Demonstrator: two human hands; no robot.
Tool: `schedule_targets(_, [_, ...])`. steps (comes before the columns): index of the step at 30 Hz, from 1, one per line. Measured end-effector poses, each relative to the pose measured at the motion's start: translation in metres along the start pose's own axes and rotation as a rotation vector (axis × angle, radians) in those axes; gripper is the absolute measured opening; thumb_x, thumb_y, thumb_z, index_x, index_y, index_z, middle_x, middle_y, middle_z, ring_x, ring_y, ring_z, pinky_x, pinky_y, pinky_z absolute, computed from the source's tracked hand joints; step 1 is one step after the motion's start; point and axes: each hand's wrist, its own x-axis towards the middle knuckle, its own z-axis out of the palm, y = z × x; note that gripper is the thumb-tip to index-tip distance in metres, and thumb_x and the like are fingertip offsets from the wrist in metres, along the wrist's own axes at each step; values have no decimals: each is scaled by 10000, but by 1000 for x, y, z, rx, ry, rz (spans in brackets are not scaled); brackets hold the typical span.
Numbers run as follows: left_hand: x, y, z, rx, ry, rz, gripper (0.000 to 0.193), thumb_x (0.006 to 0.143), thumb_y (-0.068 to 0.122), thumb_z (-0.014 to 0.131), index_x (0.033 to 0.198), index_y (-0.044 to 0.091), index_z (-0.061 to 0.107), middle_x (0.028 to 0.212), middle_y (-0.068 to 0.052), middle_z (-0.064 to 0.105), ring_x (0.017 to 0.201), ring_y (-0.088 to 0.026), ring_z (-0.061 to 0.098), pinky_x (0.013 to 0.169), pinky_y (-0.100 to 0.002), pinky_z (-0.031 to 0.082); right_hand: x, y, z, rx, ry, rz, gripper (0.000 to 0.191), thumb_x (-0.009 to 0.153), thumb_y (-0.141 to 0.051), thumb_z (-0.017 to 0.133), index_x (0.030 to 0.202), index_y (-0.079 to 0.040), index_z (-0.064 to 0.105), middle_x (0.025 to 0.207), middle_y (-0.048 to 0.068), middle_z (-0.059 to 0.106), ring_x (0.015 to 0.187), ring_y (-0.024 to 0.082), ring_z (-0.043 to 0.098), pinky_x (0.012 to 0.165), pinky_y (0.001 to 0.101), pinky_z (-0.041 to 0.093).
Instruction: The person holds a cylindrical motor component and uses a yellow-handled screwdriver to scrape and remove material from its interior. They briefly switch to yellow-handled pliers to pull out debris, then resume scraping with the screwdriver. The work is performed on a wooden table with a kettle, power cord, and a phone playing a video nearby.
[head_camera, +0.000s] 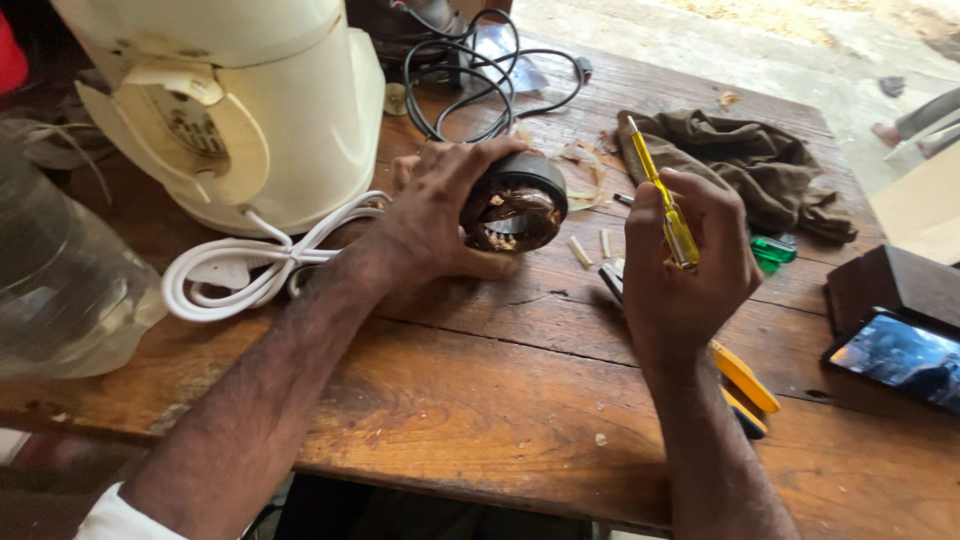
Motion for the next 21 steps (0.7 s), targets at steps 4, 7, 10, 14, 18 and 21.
schedule_targets(4, [-1,-4,3,46,-27,-2,1280,551,450,1046,1528,337,228,1356,-129,582,1292,-359,506,1046,-684,311,-5,0,-3,11,-27,-8,125,1089,-57,774,1137,3,676,963,65,720,772,77,670,691,205,533])
schedule_targets(7, [-2,-10,5,17,-28,3,1267,570,445,1051,1518,324,219,1402,-114,580,1332,-366,516,1054,-695,307,-10,3,-5,-24,-39,-97,70,1079,-21,745,1109,-3,684,974,77,709,812,107,669,747,230,549])
schedule_targets(10, [-3,-12,8,-27,7,32,1237,578,437,1043,1507,296,237,1448,-114,563,1346,-356,544,1082,-698,320,-7,8,-3,55,-108,-202,51,1064,-24,735,1087,-25,691,950,66,721,798,107,688,713,229,562])
schedule_targets(14, [-2,-8,10,-23,97,77,1178,585,410,1027,1473,263,266,1446,-122,566,1313,-353,576,1049,-692,380,-6,1,-2,149,-280,-278,81,987,-23,721,1061,-45,695,889,75,718,731,127,699,617,243,581])
schedule_targets(18, [-1,0,8,5,75,43,1196,602,386,1025,1514,273,261,1344,-112,568,1217,-323,602,1066,-707,390,-16,-14,-16,-23,-367,-258,136,934,-55,760,1056,-41,700,846,103,711,704,173,699,625,310,567])
schedule_targets(21, [-2,4,7,-8,44,18,1220,598,352,1018,1546,284,252,1361,-117,555,1221,-329,588,1037,-687,415,-20,-18,-19,-2,-422,-235,177,905,-61,760,1071,-34,705,879,109,732,736,175,723,650,315,591])
